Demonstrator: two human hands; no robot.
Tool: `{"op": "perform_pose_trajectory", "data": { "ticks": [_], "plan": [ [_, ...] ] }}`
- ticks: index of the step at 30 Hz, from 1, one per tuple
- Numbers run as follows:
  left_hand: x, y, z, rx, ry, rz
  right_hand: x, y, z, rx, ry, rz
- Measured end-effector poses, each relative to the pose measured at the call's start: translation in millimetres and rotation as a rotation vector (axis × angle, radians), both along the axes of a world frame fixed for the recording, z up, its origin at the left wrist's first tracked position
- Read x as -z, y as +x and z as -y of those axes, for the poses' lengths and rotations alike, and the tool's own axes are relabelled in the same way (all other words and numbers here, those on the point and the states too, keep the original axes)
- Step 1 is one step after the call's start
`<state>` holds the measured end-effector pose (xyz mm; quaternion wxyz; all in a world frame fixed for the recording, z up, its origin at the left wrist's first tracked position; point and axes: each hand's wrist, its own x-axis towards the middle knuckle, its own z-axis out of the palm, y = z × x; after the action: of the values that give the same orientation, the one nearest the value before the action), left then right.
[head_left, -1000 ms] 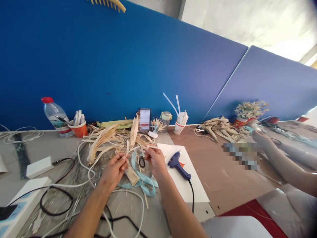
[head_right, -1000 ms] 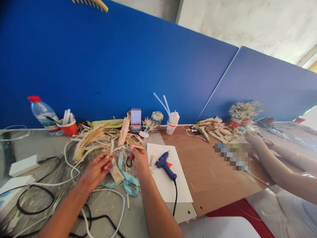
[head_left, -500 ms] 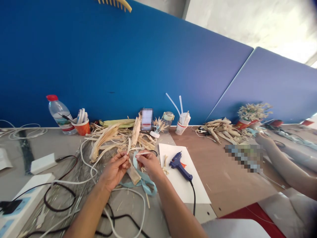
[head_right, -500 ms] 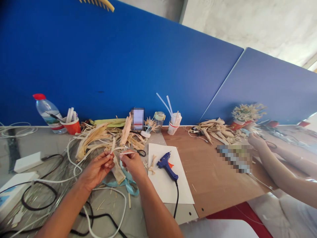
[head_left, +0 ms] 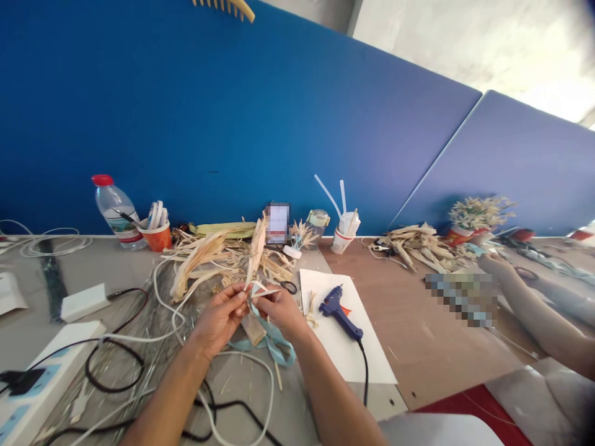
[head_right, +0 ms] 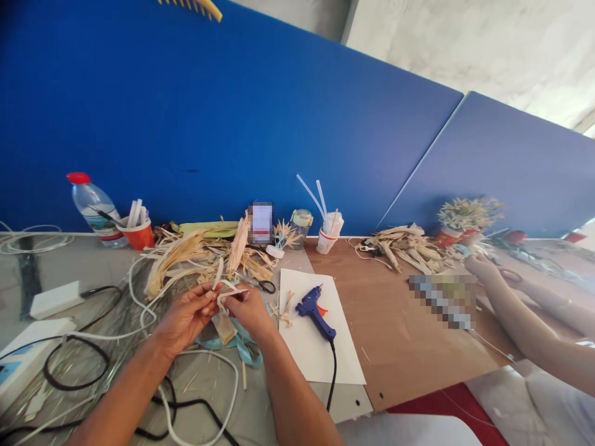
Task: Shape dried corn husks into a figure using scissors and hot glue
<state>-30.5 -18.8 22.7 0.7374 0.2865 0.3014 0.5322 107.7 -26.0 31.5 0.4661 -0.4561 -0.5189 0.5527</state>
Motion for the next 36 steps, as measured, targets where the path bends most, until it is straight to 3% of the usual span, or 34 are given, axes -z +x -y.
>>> {"op": "perform_pose_trajectory", "data": {
  "ticks": [4,8,11,16,22,26,31,36],
  "plan": [
    [-4.5,-9.6,-4.8,-0.125,0.041,0.073,1.9,-1.9,0.0,-0.018,-0.027,-0.04],
    [-5.4,-19.6,-10.7,-0.188,0.048,0.127,8.5,0.2,-5.0,0.116,-0.002,-0.15],
    [-3.3,-15.9,-9.5,-0.18,0.02,0.106,12.8,4.7,-9.1,0.123,0.069,-0.232],
    [-0.1,-3.5,-3.1,-0.133,0.038,0.011,18.8,10.3,-14.8,0.108,-0.008,-0.326],
    [1.9,-2.5,-1.9,-0.155,0.062,-0.066,26.6,14.8,-24.3,0.498,0.099,-0.103],
    [2.4,-1.9,-0.3,-0.142,0.086,-0.108,28.3,15.5,-27.2,0.472,0.103,-0.134],
    [2.0,-0.1,0.5,-0.133,0.114,-0.129,27.5,16.9,-27.5,0.603,0.124,-0.112],
    [-0.9,-0.3,3.4,-0.035,0.134,-0.078,21.7,18.6,-24.0,0.539,0.067,-0.102]
  ]
}}
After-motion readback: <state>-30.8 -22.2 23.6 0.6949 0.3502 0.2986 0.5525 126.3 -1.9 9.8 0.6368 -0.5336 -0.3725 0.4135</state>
